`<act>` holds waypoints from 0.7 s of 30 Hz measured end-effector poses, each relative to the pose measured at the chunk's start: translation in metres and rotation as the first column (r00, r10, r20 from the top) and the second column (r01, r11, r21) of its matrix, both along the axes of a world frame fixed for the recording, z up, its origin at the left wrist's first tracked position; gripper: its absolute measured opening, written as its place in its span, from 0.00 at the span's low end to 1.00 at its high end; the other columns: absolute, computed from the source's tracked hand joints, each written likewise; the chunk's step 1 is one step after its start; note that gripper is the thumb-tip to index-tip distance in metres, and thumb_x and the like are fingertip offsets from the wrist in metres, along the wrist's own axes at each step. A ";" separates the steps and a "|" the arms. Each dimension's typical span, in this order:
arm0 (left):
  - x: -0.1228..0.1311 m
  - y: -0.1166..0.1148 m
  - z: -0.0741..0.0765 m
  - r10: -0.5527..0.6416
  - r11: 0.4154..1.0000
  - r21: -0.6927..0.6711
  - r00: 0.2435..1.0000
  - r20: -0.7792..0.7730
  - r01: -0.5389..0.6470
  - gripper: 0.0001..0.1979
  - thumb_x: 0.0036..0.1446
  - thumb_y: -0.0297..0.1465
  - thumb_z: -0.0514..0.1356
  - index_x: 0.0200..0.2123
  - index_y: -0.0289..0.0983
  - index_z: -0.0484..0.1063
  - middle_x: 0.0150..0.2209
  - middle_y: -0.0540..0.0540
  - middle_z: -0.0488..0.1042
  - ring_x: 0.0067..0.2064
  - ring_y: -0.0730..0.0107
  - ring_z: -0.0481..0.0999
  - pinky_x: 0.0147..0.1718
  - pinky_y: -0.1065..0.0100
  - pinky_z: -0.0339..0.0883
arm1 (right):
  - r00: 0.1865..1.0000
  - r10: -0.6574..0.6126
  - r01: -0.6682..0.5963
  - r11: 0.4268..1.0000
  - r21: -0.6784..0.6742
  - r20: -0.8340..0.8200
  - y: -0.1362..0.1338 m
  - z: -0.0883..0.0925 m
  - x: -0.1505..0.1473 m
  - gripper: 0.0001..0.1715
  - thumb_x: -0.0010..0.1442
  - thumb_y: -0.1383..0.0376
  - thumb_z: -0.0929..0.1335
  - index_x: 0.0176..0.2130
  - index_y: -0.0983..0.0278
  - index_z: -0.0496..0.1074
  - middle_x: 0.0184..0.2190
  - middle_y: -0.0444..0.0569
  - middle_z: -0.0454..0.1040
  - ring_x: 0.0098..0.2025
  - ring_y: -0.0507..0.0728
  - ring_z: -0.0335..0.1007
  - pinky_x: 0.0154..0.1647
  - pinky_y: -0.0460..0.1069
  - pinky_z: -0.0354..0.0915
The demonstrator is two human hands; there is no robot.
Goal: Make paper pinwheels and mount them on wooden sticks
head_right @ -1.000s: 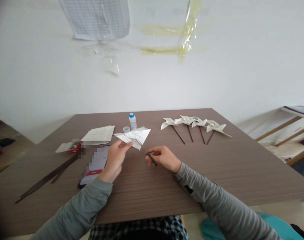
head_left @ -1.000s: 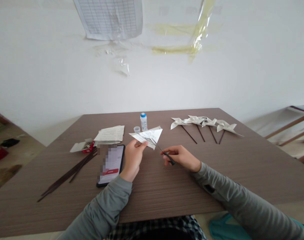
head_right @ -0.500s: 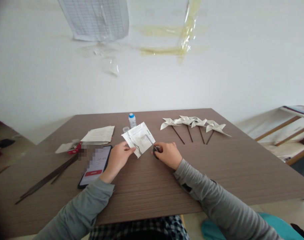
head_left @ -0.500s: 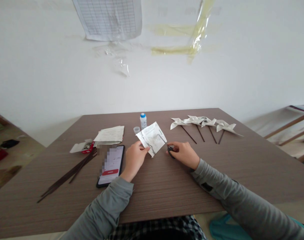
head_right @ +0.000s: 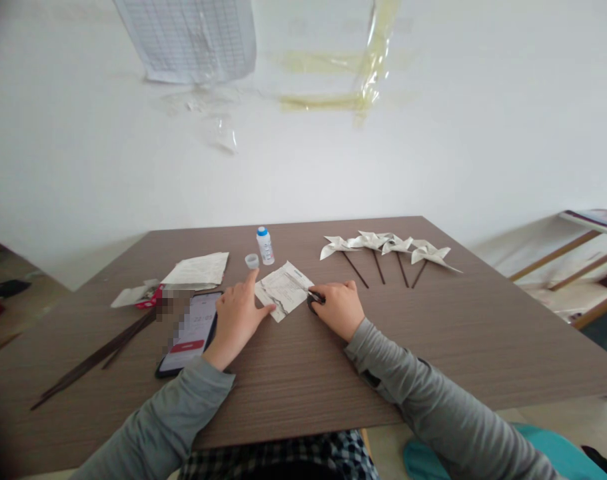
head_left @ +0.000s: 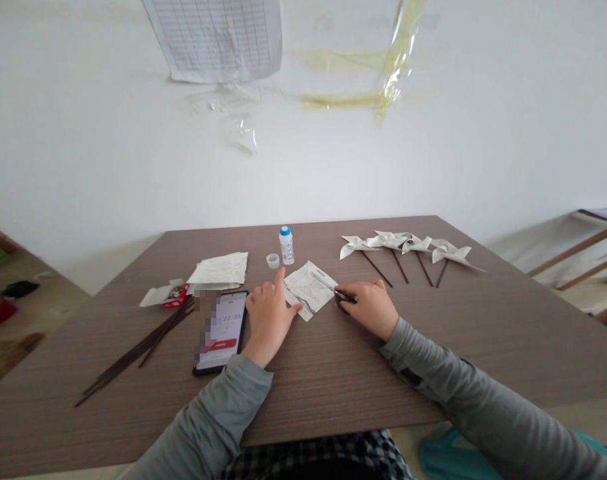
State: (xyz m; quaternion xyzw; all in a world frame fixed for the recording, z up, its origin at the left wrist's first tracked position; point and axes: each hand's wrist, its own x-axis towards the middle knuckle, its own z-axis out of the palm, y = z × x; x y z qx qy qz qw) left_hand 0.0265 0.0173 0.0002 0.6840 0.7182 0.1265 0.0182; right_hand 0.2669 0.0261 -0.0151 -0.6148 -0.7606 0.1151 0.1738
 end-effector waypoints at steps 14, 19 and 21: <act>-0.001 -0.001 -0.017 -0.305 0.942 -0.088 0.936 0.176 0.324 0.22 0.76 0.30 0.64 0.68 0.47 0.85 0.78 0.32 0.75 0.81 0.30 0.69 0.78 0.13 0.46 | 0.990 -0.035 0.037 0.999 0.008 -0.136 0.008 -0.005 0.006 0.21 0.67 0.70 0.76 0.58 0.61 0.88 0.41 0.50 0.91 0.47 0.63 0.88 0.58 0.56 0.69; 0.002 -0.003 -0.018 -0.362 0.921 -0.080 0.914 0.181 0.380 0.20 0.73 0.33 0.69 0.65 0.49 0.86 0.75 0.36 0.79 0.79 0.32 0.71 0.78 0.14 0.50 | 0.990 -0.004 0.013 0.998 0.064 -0.139 0.008 -0.008 0.006 0.11 0.67 0.69 0.77 0.48 0.60 0.89 0.42 0.51 0.91 0.45 0.63 0.87 0.55 0.56 0.68; 0.004 -0.003 -0.018 -0.374 0.917 -0.077 0.910 0.182 0.392 0.20 0.72 0.33 0.70 0.64 0.51 0.87 0.74 0.37 0.80 0.78 0.33 0.72 0.78 0.14 0.51 | 0.997 0.006 0.002 0.996 0.095 -0.082 0.007 -0.008 0.004 0.08 0.68 0.68 0.77 0.46 0.60 0.90 0.44 0.54 0.91 0.48 0.65 0.86 0.58 0.58 0.65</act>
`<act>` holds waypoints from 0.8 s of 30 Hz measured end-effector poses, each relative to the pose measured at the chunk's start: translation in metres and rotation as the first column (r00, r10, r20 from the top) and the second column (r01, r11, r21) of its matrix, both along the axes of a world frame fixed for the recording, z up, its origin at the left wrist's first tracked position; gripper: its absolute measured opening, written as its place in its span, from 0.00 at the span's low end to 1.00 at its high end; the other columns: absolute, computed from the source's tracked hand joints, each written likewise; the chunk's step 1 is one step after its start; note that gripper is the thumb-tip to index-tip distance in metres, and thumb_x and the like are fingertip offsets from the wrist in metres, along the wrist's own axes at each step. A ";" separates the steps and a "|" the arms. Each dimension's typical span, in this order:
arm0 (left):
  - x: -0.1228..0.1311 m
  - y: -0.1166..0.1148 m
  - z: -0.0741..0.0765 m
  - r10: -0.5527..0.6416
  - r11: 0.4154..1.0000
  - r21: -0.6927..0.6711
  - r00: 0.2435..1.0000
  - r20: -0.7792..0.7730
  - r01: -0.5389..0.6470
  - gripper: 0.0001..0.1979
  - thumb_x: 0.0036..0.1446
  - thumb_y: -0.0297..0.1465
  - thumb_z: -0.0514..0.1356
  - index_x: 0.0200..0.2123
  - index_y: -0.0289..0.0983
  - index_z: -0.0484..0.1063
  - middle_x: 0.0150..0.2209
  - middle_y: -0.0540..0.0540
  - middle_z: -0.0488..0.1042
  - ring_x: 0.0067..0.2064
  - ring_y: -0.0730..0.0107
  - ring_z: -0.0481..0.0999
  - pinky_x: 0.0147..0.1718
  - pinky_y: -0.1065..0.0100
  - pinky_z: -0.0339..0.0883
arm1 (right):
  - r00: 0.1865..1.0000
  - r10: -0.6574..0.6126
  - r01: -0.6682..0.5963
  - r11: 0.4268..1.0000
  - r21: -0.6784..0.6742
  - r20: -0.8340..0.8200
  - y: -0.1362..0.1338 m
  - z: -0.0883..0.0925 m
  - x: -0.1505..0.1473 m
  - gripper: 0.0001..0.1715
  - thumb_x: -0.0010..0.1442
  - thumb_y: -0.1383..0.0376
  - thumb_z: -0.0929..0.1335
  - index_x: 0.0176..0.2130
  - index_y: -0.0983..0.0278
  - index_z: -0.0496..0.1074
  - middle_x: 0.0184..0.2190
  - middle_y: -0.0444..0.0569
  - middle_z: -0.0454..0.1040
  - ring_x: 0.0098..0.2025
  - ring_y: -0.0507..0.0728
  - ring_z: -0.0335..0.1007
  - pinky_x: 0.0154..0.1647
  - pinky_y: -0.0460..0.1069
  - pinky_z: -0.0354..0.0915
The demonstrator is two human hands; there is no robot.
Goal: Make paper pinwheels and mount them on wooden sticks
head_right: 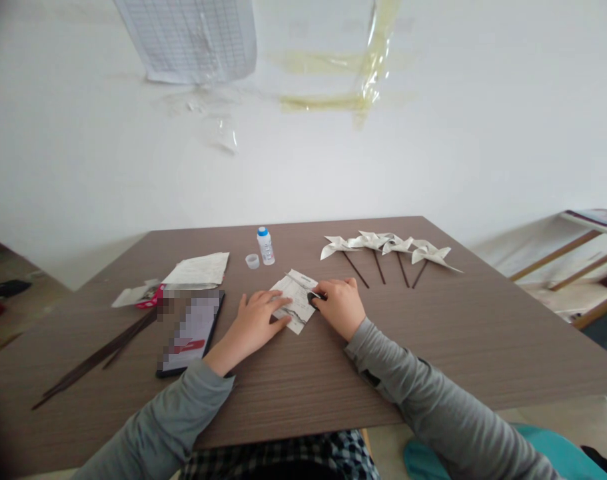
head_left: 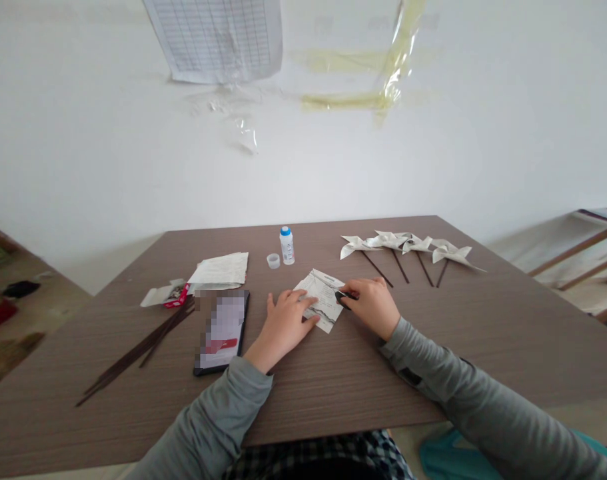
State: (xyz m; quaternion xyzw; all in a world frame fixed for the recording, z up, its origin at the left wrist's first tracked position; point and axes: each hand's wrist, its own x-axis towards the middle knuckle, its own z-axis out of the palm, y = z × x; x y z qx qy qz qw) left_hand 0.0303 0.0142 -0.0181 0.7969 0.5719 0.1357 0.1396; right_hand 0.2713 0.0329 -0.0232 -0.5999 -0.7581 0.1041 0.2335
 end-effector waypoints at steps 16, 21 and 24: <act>0.010 -0.003 0.006 -0.028 1.000 -0.001 0.997 0.071 0.028 0.13 0.68 0.30 0.73 0.55 0.45 0.90 0.66 0.35 0.86 0.72 0.32 0.78 0.80 0.18 0.51 | 0.967 0.088 -0.060 0.991 -0.122 0.238 -0.008 0.015 -0.015 0.15 0.75 0.67 0.74 0.51 0.58 0.93 0.51 0.60 0.90 0.56 0.69 0.83 0.63 0.63 0.61; 0.009 -0.003 0.008 -0.026 1.000 -0.003 0.998 0.060 0.026 0.11 0.69 0.29 0.74 0.53 0.44 0.90 0.66 0.36 0.86 0.73 0.34 0.78 0.80 0.16 0.49 | 0.969 0.116 -0.089 0.988 -0.127 0.219 -0.008 0.014 -0.013 0.14 0.76 0.63 0.75 0.54 0.57 0.93 0.52 0.59 0.89 0.55 0.67 0.84 0.71 0.65 0.59; 0.009 -0.004 0.011 -0.027 0.999 -0.040 1.000 -0.006 0.027 0.11 0.72 0.32 0.72 0.56 0.43 0.89 0.69 0.37 0.84 0.75 0.36 0.76 0.80 0.16 0.48 | 0.973 0.138 -0.117 0.986 -0.121 0.184 -0.005 0.007 -0.010 0.17 0.76 0.65 0.73 0.55 0.57 0.92 0.50 0.56 0.89 0.52 0.64 0.84 0.72 0.64 0.60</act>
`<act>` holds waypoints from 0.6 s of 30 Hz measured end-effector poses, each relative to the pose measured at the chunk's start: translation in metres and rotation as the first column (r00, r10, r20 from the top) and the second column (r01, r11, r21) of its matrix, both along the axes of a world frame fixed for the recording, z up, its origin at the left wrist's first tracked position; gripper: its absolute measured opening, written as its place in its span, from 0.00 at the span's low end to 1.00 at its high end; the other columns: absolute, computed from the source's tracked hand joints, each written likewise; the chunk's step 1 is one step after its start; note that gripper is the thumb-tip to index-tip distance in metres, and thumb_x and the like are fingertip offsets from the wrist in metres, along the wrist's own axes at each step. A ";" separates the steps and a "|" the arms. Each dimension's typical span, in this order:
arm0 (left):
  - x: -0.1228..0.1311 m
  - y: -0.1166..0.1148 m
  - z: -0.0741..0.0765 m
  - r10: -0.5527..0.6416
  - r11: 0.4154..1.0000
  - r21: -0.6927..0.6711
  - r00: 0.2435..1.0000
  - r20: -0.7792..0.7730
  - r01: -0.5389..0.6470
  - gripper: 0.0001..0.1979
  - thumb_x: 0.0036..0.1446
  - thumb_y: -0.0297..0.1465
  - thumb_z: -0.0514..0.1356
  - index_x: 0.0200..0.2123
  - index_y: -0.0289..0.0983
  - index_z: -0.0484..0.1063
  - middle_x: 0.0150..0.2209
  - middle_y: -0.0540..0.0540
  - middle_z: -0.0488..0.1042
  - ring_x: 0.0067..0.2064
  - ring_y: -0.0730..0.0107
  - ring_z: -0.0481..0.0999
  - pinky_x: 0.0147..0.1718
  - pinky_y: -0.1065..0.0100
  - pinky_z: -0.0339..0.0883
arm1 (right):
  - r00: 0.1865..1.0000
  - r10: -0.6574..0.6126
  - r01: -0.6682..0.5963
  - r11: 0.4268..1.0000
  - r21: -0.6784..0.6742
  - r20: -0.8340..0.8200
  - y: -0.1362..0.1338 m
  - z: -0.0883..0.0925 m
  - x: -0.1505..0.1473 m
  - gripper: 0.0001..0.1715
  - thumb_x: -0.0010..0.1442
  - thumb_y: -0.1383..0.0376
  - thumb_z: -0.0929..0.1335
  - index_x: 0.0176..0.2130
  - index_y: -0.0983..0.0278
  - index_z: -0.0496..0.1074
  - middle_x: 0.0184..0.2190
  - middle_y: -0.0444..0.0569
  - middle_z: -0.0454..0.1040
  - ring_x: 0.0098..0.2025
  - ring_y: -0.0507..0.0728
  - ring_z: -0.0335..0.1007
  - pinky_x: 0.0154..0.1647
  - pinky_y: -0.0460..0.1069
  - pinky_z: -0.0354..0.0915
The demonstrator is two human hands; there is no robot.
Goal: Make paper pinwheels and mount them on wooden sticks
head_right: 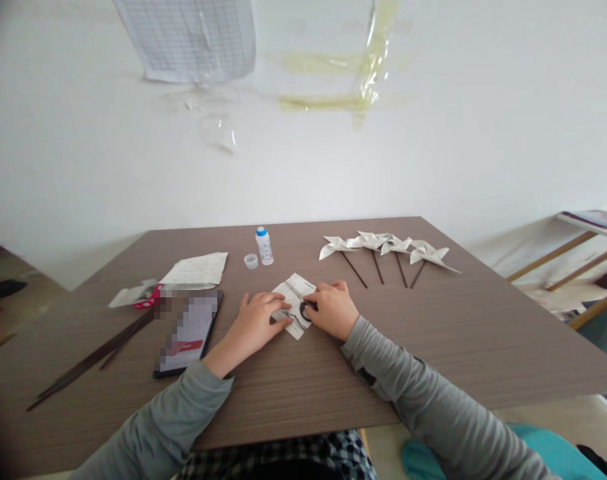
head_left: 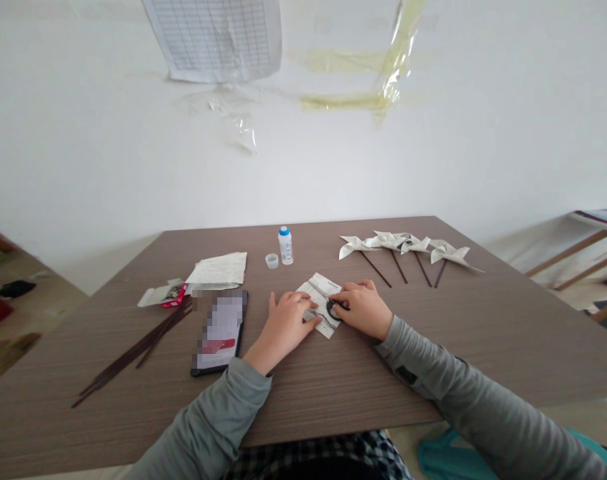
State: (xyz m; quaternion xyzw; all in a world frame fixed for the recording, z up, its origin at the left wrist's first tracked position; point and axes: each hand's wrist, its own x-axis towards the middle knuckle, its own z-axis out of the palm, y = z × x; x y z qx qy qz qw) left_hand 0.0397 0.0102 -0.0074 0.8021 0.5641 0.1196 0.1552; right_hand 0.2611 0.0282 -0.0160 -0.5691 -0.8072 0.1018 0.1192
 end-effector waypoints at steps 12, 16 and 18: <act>-0.001 -0.001 -0.001 -0.017 1.000 -0.001 0.999 -0.030 0.017 0.11 0.75 0.34 0.70 0.57 0.45 0.88 0.70 0.38 0.83 0.76 0.37 0.75 0.80 0.14 0.47 | 0.986 0.157 -0.156 0.987 0.030 -0.054 0.022 -0.004 0.039 0.19 0.61 0.76 0.72 0.41 0.57 0.90 0.54 0.52 0.89 0.62 0.70 0.81 0.71 0.65 0.68; 0.000 -0.002 0.002 -0.018 1.000 -0.015 0.999 -0.042 0.018 0.12 0.76 0.33 0.70 0.58 0.43 0.88 0.70 0.37 0.83 0.76 0.36 0.75 0.80 0.13 0.46 | 0.978 0.203 -0.202 0.979 0.010 -0.048 0.025 -0.007 0.044 0.16 0.61 0.74 0.75 0.40 0.56 0.91 0.58 0.52 0.89 0.65 0.71 0.80 0.72 0.68 0.67; 0.000 -0.002 0.002 -0.026 1.000 -0.010 0.999 -0.039 0.026 0.12 0.76 0.34 0.70 0.59 0.43 0.87 0.70 0.36 0.83 0.76 0.36 0.75 0.80 0.13 0.46 | 0.977 0.206 -0.206 0.978 0.012 -0.050 0.027 -0.010 0.045 0.14 0.62 0.73 0.76 0.39 0.55 0.91 0.57 0.52 0.89 0.64 0.71 0.80 0.73 0.69 0.67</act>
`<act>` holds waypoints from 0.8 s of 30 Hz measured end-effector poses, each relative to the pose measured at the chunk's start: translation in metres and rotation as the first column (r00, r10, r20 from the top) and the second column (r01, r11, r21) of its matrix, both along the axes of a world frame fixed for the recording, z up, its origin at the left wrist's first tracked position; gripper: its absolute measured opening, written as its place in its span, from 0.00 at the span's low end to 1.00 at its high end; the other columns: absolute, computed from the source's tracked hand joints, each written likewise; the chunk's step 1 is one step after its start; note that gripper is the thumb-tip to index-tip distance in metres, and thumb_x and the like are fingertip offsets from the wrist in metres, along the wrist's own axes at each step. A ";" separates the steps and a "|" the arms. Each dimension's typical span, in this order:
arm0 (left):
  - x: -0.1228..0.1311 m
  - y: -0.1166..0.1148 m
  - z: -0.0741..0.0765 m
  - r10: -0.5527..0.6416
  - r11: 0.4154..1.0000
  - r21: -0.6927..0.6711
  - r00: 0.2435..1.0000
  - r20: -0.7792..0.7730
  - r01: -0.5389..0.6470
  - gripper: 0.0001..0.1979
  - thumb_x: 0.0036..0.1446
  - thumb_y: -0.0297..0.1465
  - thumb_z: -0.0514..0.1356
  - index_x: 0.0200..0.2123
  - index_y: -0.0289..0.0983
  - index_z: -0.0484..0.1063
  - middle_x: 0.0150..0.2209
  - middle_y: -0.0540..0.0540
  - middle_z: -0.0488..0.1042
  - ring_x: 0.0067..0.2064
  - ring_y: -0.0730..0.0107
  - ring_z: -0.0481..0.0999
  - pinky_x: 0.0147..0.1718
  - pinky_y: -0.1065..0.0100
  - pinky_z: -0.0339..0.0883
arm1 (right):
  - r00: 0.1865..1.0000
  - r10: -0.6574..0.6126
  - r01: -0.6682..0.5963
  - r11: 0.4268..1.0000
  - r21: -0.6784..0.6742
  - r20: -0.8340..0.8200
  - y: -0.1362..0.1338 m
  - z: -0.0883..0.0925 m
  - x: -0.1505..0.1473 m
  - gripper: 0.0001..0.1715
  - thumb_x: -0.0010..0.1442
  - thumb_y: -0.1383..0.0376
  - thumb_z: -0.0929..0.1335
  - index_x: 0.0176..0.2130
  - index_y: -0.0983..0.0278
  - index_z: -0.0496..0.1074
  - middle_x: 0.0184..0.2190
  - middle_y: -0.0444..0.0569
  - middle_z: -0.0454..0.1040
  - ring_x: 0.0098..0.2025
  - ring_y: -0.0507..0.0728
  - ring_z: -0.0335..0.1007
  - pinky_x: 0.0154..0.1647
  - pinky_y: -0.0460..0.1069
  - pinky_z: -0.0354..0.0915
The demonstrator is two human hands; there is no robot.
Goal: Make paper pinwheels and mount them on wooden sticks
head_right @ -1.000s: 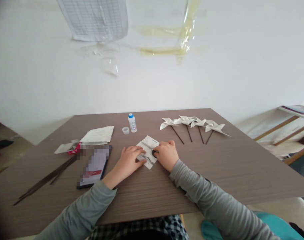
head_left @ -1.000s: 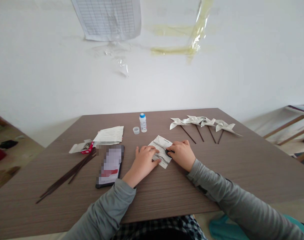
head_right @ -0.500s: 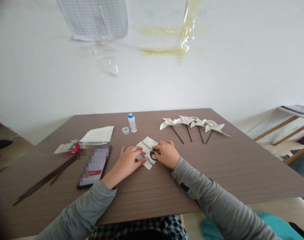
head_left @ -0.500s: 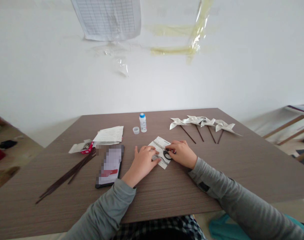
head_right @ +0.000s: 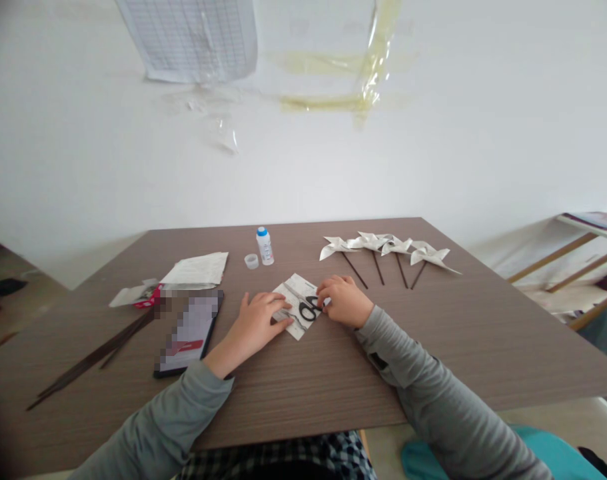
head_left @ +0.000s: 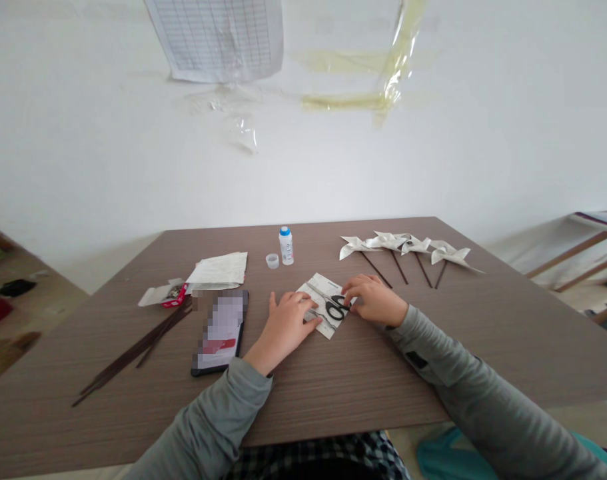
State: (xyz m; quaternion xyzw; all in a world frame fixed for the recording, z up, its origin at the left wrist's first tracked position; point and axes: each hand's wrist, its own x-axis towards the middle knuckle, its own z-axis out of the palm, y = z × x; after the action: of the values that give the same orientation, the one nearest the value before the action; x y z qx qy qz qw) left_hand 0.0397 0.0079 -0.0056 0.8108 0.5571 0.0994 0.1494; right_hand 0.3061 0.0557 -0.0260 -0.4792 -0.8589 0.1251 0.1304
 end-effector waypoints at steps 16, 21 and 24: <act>0.001 0.001 0.000 0.006 1.000 0.027 1.000 0.013 -0.006 0.12 0.74 0.34 0.71 0.58 0.47 0.87 0.66 0.40 0.86 0.73 0.37 0.78 0.80 0.17 0.51 | 0.990 0.097 -0.079 0.983 0.166 -0.104 0.000 -0.033 -0.023 0.05 0.74 0.67 0.78 0.44 0.56 0.88 0.52 0.52 0.88 0.60 0.67 0.82 0.67 0.62 0.71; 0.000 0.003 0.001 0.008 1.000 0.022 1.000 0.011 -0.009 0.06 0.74 0.34 0.71 0.51 0.46 0.89 0.66 0.40 0.86 0.73 0.38 0.79 0.81 0.18 0.49 | 0.992 0.072 -0.054 0.985 0.166 -0.107 -0.003 -0.033 -0.028 0.03 0.73 0.66 0.79 0.46 0.56 0.88 0.52 0.52 0.88 0.59 0.67 0.83 0.67 0.63 0.71; 0.000 0.005 0.001 0.008 1.000 0.012 1.000 0.000 -0.008 0.05 0.74 0.33 0.70 0.48 0.45 0.89 0.65 0.40 0.86 0.72 0.38 0.79 0.81 0.19 0.49 | 0.992 0.053 -0.036 0.988 0.153 -0.110 -0.004 -0.031 -0.028 0.10 0.72 0.65 0.81 0.52 0.55 0.88 0.53 0.52 0.88 0.60 0.68 0.83 0.67 0.63 0.72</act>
State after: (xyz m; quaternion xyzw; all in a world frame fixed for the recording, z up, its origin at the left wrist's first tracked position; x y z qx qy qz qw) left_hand 0.0396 0.0128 -0.0044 0.8094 0.5599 0.1034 0.1440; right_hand 0.2786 0.0519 -0.0572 -0.4409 -0.8675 0.0900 0.2122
